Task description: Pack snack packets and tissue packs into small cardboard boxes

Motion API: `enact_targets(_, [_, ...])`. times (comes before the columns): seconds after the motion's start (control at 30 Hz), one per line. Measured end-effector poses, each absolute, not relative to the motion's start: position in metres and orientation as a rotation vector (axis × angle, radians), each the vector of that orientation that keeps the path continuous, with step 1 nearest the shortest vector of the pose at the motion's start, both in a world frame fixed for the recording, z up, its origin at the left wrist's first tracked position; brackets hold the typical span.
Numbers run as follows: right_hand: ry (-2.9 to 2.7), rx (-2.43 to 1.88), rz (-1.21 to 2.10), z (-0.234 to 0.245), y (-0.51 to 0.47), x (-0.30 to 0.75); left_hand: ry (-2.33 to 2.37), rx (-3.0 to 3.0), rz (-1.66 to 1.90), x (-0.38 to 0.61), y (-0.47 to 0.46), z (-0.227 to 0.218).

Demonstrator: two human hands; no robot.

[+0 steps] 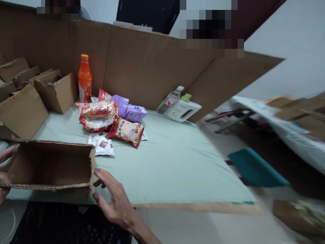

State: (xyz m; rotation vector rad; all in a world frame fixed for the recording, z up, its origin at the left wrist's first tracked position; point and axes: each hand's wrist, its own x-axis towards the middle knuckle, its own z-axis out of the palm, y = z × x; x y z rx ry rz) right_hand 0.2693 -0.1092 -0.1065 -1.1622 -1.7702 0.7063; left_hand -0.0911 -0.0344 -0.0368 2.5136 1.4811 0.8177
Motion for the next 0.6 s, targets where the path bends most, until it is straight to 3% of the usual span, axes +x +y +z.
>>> enact_targets(0.17, [-1.723,-1.346,0.584,-0.098,-0.102,0.328,1.233,2.317,1.01,-0.033,-0.026,-0.031])
enact_targets(0.3, [-1.757,-1.534,0.149,-0.08,-0.035,0.363,1.134,2.419,1.011,-0.017,-0.025,-0.022])
enact_targets(0.43, [-2.184,-1.558,-0.351,-0.073,0.054,0.351,1.037,2.534,1.09,-0.016,-0.03,-0.019])
enact_targets(0.6, [-2.421,-1.654,-0.481,-0.076,0.129,0.309,0.917,2.696,1.025,-0.013,-0.029,-0.011])
